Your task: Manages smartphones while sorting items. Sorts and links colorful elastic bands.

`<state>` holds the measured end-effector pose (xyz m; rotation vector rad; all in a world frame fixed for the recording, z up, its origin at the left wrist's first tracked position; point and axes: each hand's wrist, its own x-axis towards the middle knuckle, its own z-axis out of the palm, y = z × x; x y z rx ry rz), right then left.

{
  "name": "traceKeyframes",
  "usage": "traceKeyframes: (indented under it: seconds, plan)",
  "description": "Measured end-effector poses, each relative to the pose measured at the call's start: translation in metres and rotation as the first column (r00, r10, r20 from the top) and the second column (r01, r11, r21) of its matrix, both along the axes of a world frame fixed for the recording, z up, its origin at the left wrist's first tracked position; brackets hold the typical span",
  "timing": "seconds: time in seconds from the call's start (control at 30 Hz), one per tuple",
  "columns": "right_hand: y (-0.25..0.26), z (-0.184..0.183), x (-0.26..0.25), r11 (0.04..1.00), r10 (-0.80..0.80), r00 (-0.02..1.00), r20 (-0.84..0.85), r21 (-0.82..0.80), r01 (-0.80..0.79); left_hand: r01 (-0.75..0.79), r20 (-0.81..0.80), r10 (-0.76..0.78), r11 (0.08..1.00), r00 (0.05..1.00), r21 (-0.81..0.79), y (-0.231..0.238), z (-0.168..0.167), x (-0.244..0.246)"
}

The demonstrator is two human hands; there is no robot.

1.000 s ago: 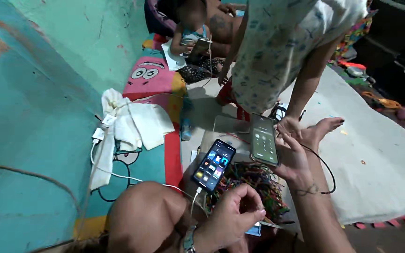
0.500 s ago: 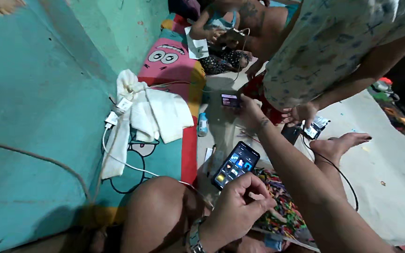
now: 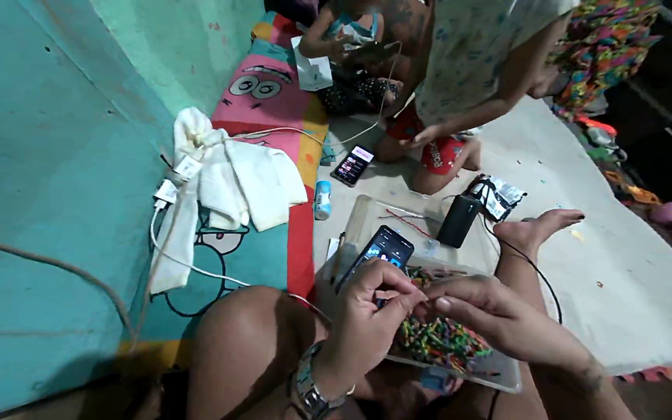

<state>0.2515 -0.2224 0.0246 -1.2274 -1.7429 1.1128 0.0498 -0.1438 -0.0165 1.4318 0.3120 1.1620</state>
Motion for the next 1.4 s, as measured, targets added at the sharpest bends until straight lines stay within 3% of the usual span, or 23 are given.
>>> traceKeyframes:
  seconds: [0.17, 0.27, 0.43, 0.63, 0.77, 0.97, 1.07, 1.17, 1.27, 1.4]
  plan:
    - [-0.016, -0.021, -0.007, 0.963, -0.208, 0.978, 0.025, 0.181, 0.200, 0.056, -0.040, -0.055, 0.998, 0.998, 0.025, -0.010, -0.001, 0.004]
    - [-0.022, -0.028, -0.013, 0.917, -0.338, 0.933, 0.121, 0.268, 0.297, 0.086, -0.072, -0.088, 0.996, 0.993, -0.040, -0.015, 0.000, 0.006]
    - [-0.023, -0.035, -0.026, 0.858, -0.474, 0.872, 0.121, 0.286, 0.427, 0.148, -0.074, -0.157, 0.982, 0.985, -0.117, -0.017, -0.001, 0.010]
    - [-0.028, -0.032, -0.023, 0.909, -0.336, 0.901, 0.274, 0.346, 0.234, 0.174, -0.082, -0.177, 0.983, 0.981, -0.052, -0.010, -0.001, 0.004]
    - [-0.026, -0.037, -0.024, 0.870, -0.417, 0.880, 0.229, 0.379, 0.314, 0.197, -0.113, -0.197, 0.980, 0.974, -0.009, -0.011, 0.000, 0.003]
    - [-0.019, -0.031, -0.034, 0.873, -0.458, 0.889, 0.004, 0.188, 0.449, 0.258, -0.111, -0.256, 0.966, 0.960, -0.004, -0.010, 0.000, 0.001]
    - [-0.020, -0.030, -0.031, 0.916, -0.357, 0.931, 0.076, 0.222, 0.333, 0.243, -0.092, -0.239, 0.970, 0.967, 0.034, -0.009, 0.000, 0.000]
    - [-0.028, -0.028, -0.024, 0.933, -0.296, 0.910, 0.291, 0.292, 0.211, 0.194, -0.082, -0.189, 0.979, 0.978, 0.055, -0.005, 0.002, -0.002]
    - [-0.033, -0.030, -0.024, 0.898, -0.377, 0.867, 0.325, 0.357, 0.257, 0.215, -0.101, -0.214, 0.976, 0.972, 0.006, -0.007, 0.004, -0.001]
    - [-0.033, -0.030, -0.029, 0.864, -0.459, 0.861, 0.219, 0.336, 0.375, 0.320, -0.129, -0.325, 0.946, 0.937, -0.057, -0.010, 0.001, 0.002]
